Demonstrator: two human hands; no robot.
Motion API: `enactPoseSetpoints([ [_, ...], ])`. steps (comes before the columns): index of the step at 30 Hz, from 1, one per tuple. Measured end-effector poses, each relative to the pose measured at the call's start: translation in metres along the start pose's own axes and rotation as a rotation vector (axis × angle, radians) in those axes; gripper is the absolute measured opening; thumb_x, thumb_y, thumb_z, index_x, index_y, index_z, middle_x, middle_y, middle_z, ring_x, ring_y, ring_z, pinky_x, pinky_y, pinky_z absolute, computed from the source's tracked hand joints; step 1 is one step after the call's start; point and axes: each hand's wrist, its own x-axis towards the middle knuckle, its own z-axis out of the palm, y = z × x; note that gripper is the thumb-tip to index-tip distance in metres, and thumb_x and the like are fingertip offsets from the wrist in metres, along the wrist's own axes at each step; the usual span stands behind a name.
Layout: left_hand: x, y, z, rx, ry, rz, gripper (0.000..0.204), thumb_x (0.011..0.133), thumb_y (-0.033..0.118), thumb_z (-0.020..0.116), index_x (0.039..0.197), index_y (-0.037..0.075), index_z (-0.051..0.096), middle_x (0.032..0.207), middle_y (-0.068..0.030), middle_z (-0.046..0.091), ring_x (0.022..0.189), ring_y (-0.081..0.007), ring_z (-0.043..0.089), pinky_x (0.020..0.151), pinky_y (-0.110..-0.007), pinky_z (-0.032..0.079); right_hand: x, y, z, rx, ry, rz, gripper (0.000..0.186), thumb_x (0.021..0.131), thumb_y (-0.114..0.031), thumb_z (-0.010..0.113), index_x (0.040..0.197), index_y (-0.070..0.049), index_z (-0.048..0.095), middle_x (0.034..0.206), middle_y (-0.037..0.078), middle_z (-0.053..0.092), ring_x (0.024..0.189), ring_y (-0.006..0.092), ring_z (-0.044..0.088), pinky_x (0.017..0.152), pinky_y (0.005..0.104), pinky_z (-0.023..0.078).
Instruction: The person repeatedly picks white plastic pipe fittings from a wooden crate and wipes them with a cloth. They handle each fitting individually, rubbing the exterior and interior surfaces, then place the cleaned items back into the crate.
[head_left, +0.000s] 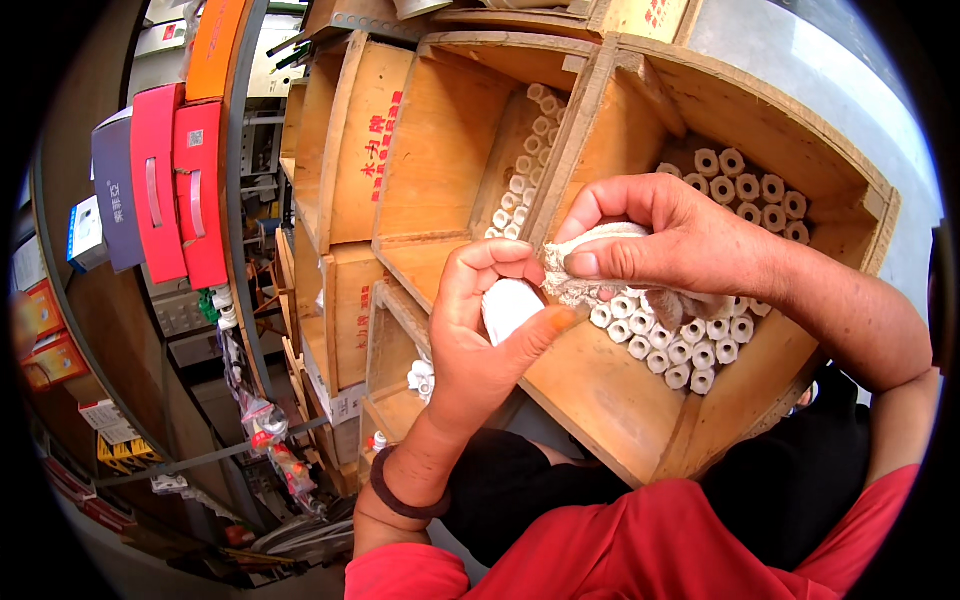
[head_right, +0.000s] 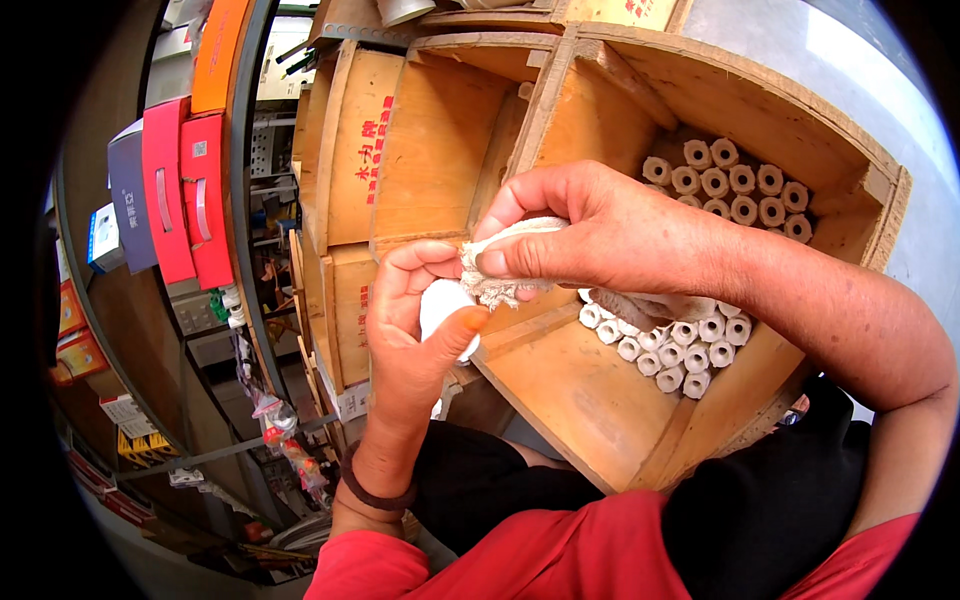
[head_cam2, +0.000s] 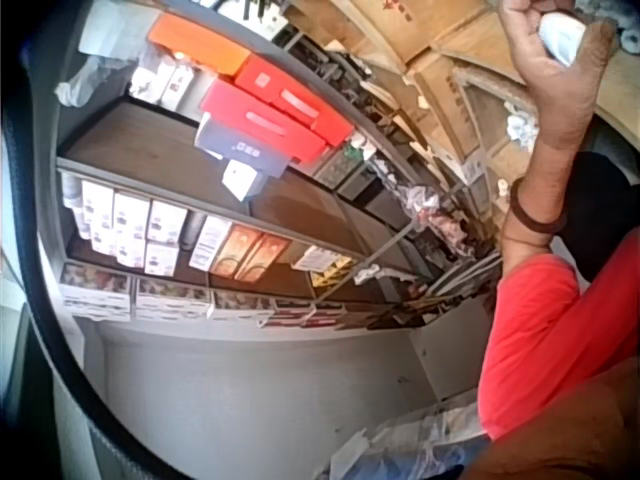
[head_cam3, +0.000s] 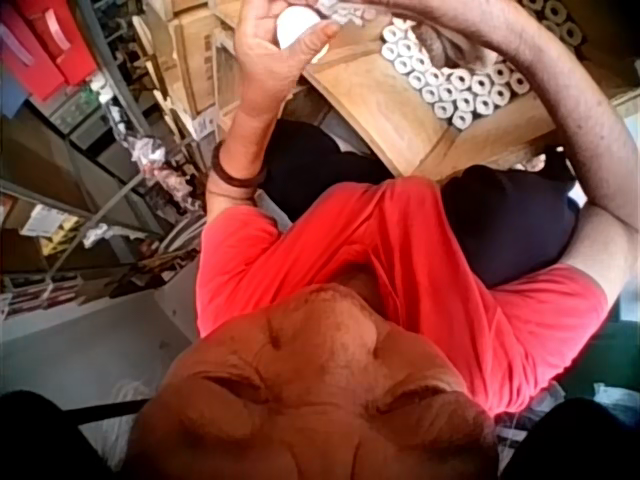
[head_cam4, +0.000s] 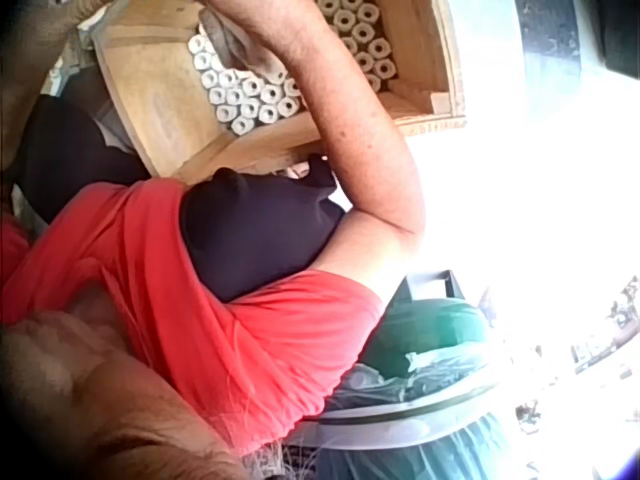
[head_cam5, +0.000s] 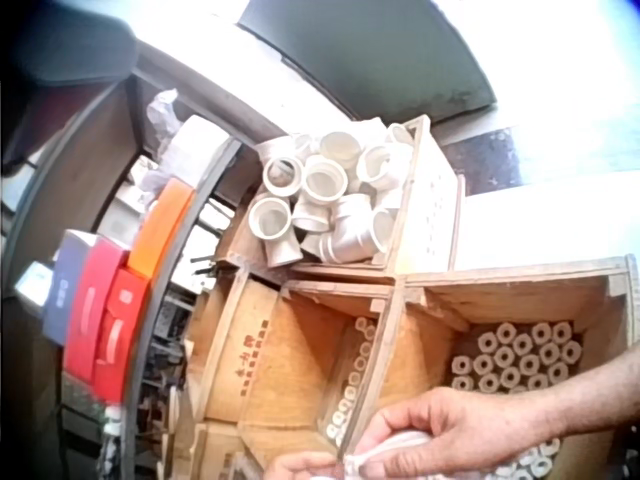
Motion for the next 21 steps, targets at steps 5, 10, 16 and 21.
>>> enactPoseSetpoints([
  [5,0.002,0.0,0.001,0.514,-0.023,0.494,0.058,0.069,0.003,0.084,0.116,0.007,0.05,0.096,-0.0088,0.057,0.085,-0.0183,0.057,0.073,-0.029,0.048,0.007,0.016,-0.003,0.001,-0.006,-0.056,0.028,0.091,-0.023,0.067,0.104,0.001,0.061,0.089,0.002,0.064,0.081,0.0069,0.058,0.072,0.0217,0.048],
  [10,0.007,0.002,0.002,0.616,-0.039,0.602,0.046,0.066,0.0,0.083,0.104,0.008,0.058,0.092,-0.0092,0.058,0.081,-0.0239,0.058,0.071,-0.033,0.049,0.008,0.022,-0.003,0.039,-0.035,-0.052,0.027,0.092,-0.023,0.067,0.104,0.001,0.061,0.089,0.002,0.064,0.081,0.0068,0.059,0.07,0.0213,0.048],
  [16,0.006,0.004,0.006,0.609,0.004,0.57,0.036,0.067,-0.006,0.077,0.097,0.007,0.062,0.09,-0.0088,0.06,0.08,-0.0248,0.059,0.07,-0.033,0.049,0.007,0.021,-0.002,0.073,-0.04,-0.048,0.026,0.092,-0.023,0.066,0.104,0.0,0.061,0.088,0.002,0.063,0.081,0.0069,0.059,0.069,0.0211,0.049],
  [21,0.004,0.001,0.002,0.488,0.0,0.453,0.032,0.07,-0.009,0.072,0.097,0.006,0.062,0.09,-0.0081,0.062,0.079,-0.0201,0.06,0.069,-0.03,0.048,0.005,0.017,-0.003,0.045,-0.062,-0.018,0.026,0.093,-0.023,0.066,0.104,0.0,0.061,0.087,0.002,0.064,0.08,0.0065,0.059,0.069,0.0209,0.049],
])
